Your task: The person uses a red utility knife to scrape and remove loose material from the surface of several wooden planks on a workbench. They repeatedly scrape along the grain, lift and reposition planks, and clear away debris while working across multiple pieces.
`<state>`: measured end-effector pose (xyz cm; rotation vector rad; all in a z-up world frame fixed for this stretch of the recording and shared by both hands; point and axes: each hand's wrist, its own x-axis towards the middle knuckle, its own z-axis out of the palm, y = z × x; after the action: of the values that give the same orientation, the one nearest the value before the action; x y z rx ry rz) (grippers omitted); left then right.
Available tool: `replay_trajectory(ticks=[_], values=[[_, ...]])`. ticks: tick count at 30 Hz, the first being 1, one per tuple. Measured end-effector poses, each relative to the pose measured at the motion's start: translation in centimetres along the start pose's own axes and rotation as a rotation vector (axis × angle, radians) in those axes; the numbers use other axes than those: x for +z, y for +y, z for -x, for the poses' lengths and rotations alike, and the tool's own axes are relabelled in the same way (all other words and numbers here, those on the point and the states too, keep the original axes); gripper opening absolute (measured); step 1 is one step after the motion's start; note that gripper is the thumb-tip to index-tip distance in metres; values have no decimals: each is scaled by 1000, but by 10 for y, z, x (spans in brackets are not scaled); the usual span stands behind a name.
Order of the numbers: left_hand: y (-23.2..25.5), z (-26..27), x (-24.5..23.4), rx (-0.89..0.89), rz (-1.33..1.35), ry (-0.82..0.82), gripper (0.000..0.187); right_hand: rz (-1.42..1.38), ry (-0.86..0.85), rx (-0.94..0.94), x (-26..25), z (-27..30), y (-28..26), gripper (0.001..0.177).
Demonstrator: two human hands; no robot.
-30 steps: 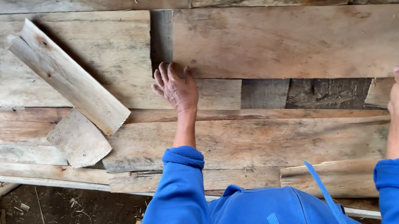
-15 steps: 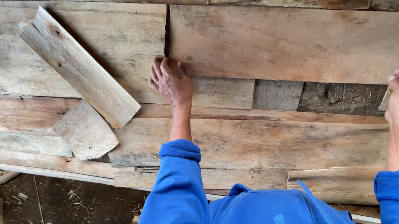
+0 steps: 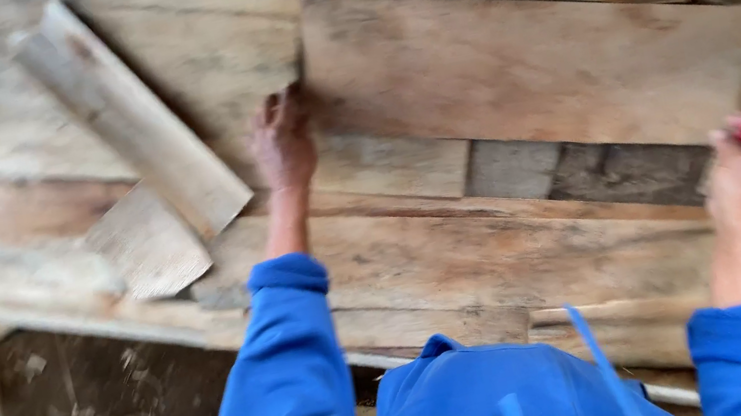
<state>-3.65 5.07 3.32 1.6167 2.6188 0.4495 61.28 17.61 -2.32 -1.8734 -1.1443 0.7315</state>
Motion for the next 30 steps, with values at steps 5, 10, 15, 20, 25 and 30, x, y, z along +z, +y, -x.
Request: replay_trajectory(ticks=[5, 10, 15, 20, 25, 30], values=[[-8, 4, 26, 230, 43, 180, 11, 33, 133, 1, 1, 10, -12, 26], [37, 1, -18, 256, -117, 73, 37, 88, 139, -34, -10, 13, -25, 19], [45, 1, -20, 229, -124, 52, 31, 243, 103, -112, -17, 18, -54, 21], [45, 3, -20, 269, -136, 65, 36, 204, -146, 57, -33, 4, -85, 24], [46, 3, -20, 273, -112, 40, 40, 256, -274, -29, -42, -19, -71, 24], [50, 5, -18, 269, -156, 66, 34, 229, -277, -117, -37, -21, -68, 18]])
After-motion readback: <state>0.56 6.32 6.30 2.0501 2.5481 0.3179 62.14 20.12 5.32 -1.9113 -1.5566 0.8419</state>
